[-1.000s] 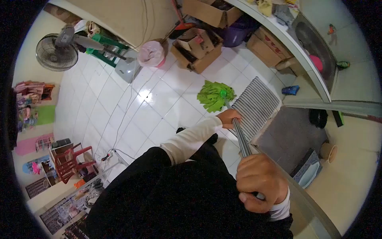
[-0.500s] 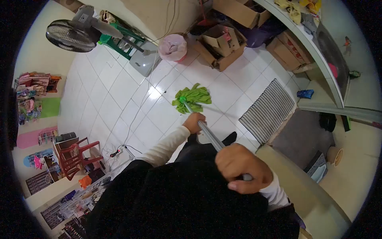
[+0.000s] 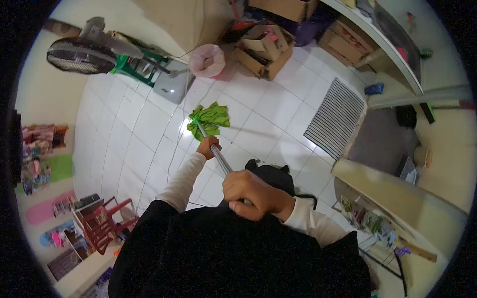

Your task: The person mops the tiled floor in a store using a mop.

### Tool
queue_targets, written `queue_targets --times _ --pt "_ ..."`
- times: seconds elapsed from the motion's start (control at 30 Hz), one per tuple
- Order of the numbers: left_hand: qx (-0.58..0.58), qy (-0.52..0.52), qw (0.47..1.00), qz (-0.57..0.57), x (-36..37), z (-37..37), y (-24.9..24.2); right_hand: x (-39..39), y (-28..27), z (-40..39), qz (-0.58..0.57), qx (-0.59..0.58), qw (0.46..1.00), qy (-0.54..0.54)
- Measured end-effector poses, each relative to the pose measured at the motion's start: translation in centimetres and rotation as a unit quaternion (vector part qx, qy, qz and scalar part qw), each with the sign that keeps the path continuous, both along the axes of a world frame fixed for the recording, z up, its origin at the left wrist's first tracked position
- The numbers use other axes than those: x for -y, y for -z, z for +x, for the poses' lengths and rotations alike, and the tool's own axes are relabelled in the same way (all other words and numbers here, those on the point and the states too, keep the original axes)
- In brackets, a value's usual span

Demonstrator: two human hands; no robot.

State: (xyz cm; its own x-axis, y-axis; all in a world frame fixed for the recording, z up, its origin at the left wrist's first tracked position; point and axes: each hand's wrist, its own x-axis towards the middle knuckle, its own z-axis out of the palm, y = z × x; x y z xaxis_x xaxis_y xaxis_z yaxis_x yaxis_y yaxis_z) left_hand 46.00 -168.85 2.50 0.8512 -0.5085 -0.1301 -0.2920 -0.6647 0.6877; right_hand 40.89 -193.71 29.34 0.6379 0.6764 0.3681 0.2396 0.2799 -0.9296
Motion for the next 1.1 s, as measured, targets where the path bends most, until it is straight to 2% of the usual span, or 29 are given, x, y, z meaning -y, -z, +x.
queue_targets --times 0.13,0.23,0.3,0.37,0.43,0.5,0.57,0.63,0.73,0.8,0.9,1.1 --pt "-0.017 0.063 0.998 0.000 4.8 -1.4 -0.5 4.7 -1.7 -3.8 -0.025 -0.044 0.995 0.081" --pt "0.003 0.145 0.987 -0.076 11.6 -3.8 -2.7 9.3 -4.8 -7.1 -0.045 -0.030 0.990 0.134" --pt "0.030 0.199 0.964 -0.173 16.6 -5.7 -1.6 12.4 -7.5 -9.5 -0.049 -0.049 0.984 0.165" --pt "-0.057 0.252 0.951 -0.169 22.2 -7.9 -3.4 15.1 -10.3 -11.9 -0.066 -0.064 0.978 0.188" --pt "-0.064 0.279 0.935 -0.210 27.5 -10.7 -5.7 17.4 -12.7 -14.4 -0.095 -0.078 0.971 0.204" --pt "-0.083 0.337 0.925 -0.152 32.3 -13.4 -6.1 19.5 -13.9 -16.4 -0.110 -0.081 0.970 0.202" --pt "-0.080 0.382 0.904 -0.173 36.0 -15.8 -6.9 21.0 -14.6 -18.3 -0.139 -0.086 0.964 0.208" --pt "-0.091 0.381 0.887 -0.243 38.8 -18.3 -6.6 22.0 -14.7 -20.1 -0.172 -0.080 0.956 0.223" --pt "-0.136 0.381 0.867 -0.292 41.1 -20.4 -6.8 22.5 -14.6 -21.6 -0.208 -0.078 0.944 0.245" --pt "-0.165 0.410 0.856 -0.269 42.1 -20.7 -6.8 22.6 -14.2 -22.1 -0.226 -0.078 0.939 0.247" --pt "-0.158 0.454 0.851 -0.209 42.6 -20.2 -6.4 22.5 -13.3 -22.0 -0.183 -0.053 0.947 0.259" --pt "-0.110 0.434 0.876 -0.177 40.0 -17.9 -8.0 25.2 -13.1 -21.5 -0.101 0.007 0.985 0.139"
